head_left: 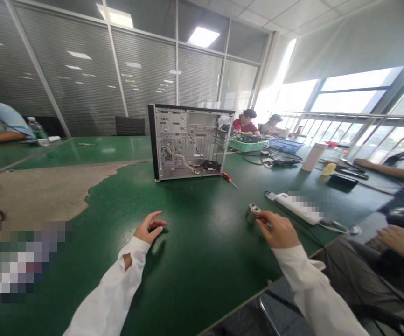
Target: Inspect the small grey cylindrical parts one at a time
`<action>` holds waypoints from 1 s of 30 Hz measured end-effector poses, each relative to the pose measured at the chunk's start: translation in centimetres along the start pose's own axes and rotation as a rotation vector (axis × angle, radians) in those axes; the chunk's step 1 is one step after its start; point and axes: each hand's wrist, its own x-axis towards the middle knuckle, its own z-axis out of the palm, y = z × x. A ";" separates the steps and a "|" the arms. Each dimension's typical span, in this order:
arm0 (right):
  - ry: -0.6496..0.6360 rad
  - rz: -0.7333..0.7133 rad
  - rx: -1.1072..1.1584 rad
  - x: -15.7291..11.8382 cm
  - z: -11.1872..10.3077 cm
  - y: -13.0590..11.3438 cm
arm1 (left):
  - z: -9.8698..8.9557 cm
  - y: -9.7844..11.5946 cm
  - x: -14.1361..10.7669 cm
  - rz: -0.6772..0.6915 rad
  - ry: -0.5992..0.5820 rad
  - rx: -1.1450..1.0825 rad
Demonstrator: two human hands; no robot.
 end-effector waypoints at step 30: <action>-0.355 0.228 -0.208 -2.7 -2.4 6.1 | 0.0 0.6 -0.1 -0.011 -0.004 0.010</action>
